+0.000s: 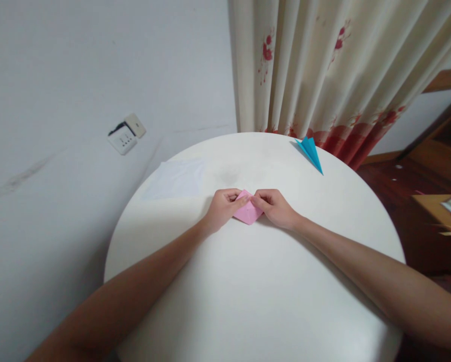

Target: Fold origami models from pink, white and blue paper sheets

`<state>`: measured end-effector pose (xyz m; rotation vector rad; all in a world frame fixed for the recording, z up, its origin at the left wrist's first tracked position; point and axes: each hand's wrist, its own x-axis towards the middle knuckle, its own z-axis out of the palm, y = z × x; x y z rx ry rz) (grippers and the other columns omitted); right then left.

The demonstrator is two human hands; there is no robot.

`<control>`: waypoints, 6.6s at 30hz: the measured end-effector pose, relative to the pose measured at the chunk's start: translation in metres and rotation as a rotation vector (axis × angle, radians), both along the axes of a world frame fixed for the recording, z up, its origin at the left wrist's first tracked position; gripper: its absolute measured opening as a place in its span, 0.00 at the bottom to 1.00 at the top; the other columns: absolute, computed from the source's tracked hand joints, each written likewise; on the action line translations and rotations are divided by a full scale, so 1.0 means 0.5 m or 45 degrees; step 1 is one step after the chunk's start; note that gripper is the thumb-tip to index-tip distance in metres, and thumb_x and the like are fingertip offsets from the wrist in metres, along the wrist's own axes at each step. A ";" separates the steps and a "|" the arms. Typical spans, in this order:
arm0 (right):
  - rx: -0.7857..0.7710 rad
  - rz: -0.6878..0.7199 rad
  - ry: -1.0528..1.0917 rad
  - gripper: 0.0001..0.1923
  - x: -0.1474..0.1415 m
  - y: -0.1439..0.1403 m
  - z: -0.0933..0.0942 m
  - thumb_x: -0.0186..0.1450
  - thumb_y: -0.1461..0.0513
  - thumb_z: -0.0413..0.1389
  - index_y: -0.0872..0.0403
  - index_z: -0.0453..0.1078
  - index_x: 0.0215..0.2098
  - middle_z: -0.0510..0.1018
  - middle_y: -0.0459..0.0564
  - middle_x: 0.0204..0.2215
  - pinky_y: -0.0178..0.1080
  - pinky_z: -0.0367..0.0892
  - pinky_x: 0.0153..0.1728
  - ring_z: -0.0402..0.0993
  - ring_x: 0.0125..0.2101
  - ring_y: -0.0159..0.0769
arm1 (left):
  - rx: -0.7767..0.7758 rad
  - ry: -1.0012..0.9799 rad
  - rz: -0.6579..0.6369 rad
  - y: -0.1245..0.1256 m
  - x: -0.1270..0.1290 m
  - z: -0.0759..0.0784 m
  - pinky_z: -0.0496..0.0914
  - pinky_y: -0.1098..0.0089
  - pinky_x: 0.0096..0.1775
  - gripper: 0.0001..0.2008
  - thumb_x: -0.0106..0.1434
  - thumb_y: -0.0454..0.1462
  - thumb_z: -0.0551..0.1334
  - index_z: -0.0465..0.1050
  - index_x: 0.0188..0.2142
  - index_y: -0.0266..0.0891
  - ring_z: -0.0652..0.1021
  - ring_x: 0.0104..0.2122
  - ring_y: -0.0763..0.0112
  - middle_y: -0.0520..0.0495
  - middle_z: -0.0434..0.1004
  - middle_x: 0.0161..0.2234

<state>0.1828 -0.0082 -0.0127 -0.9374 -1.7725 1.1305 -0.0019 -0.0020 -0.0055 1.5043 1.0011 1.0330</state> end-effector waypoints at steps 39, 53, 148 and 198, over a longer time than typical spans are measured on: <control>-0.002 0.037 0.021 0.17 -0.006 -0.007 0.004 0.66 0.56 0.51 0.54 0.58 0.21 0.58 0.39 0.19 0.34 0.49 0.23 0.52 0.22 0.27 | 0.023 0.061 0.021 -0.002 0.001 0.008 0.59 0.74 0.27 0.16 0.59 0.47 0.65 0.77 0.27 0.34 0.68 0.25 0.75 0.50 0.73 0.24; 0.013 -0.004 0.012 0.18 -0.009 -0.006 0.004 0.67 0.53 0.51 0.54 0.61 0.22 0.58 0.40 0.19 0.34 0.51 0.24 0.53 0.22 0.28 | 0.079 0.066 0.084 -0.006 0.002 0.011 0.59 0.73 0.26 0.17 0.59 0.47 0.65 0.75 0.25 0.34 0.68 0.24 0.75 0.51 0.71 0.22; 0.120 -0.403 0.179 0.19 0.000 0.006 0.026 0.66 0.54 0.54 0.55 0.67 0.20 0.68 0.44 0.20 0.36 0.57 0.26 0.61 0.23 0.30 | -0.031 0.087 -0.130 -0.007 -0.001 0.009 0.67 0.72 0.32 0.14 0.58 0.45 0.68 0.80 0.31 0.34 0.75 0.29 0.71 0.46 0.79 0.29; -0.064 -0.436 0.066 0.19 0.009 0.035 -0.014 0.65 0.52 0.52 0.55 0.66 0.21 0.68 0.43 0.17 0.34 0.54 0.23 0.59 0.19 0.28 | -0.166 -0.168 0.155 0.009 0.001 -0.003 0.64 0.72 0.29 0.21 0.61 0.52 0.62 0.76 0.35 0.35 0.73 0.28 0.72 0.46 0.74 0.31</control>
